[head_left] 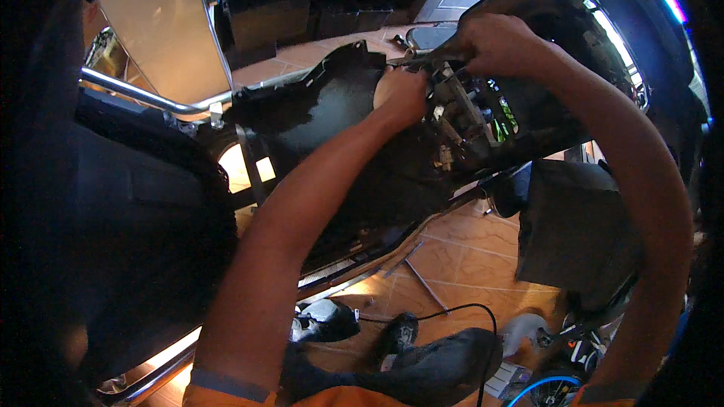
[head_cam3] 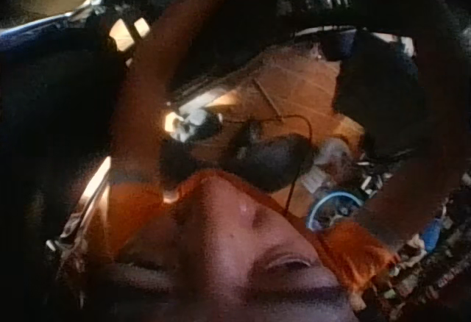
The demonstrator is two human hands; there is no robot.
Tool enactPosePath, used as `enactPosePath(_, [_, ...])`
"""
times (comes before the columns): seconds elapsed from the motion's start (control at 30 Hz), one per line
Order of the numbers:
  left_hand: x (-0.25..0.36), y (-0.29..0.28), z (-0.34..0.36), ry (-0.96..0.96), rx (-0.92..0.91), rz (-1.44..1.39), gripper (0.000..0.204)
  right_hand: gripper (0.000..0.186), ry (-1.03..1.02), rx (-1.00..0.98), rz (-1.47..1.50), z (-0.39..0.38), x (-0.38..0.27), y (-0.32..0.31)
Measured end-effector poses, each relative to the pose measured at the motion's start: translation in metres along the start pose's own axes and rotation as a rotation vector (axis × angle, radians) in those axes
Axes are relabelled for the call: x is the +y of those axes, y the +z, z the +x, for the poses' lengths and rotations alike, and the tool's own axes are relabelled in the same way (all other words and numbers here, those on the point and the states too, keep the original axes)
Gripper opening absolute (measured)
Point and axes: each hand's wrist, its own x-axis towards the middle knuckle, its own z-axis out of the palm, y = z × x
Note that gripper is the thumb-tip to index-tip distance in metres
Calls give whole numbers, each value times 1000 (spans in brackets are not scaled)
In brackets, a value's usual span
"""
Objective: The person removes and reattaches a motorcycle side panel using a screwdriver. They unscrew fasteners, detach the panel, then reposition and secure it back in place.
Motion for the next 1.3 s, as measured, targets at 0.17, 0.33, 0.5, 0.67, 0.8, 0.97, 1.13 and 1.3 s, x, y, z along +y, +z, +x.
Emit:
enactPosePath(0.17, [-1, -5, -1, 35, -5, 21, 35, 30, -133, 18, -207, 29, -28, -17])
enactPosePath(0.33, [1, -6, -2, 37, -40, 14, 43, 35, -2, 4, -93, 12, -10, -3])
enactPosePath(0.5, [-1, 0, 0, 54, -31, 44, 56, 32, 66, 59, 140, -13, 21, 20])
enactPosePath(0.67, [-3, 4, 5, 22, -116, 125, 60, 25, 142, -17, 102, -4, 11, 14])
enactPosePath(0.8, [-3, 3, 3, 28, -95, 130, 63, 24, 64, 23, -100, 14, -20, -6])
enactPosePath(0.97, [-9, -2, -1, -16, 137, -99, 43, 26, 87, 18, -10, 6, -11, -8])
enactPosePath(1.13, [-10, -8, 0, 22, -89, -124, 37, 36, 104, 17, 15, -2, 8, 12])
enactPosePath(1.3, [-18, -21, 10, -6, -6, -297, 39, 36, 141, -58, 1, -4, -4, -8])
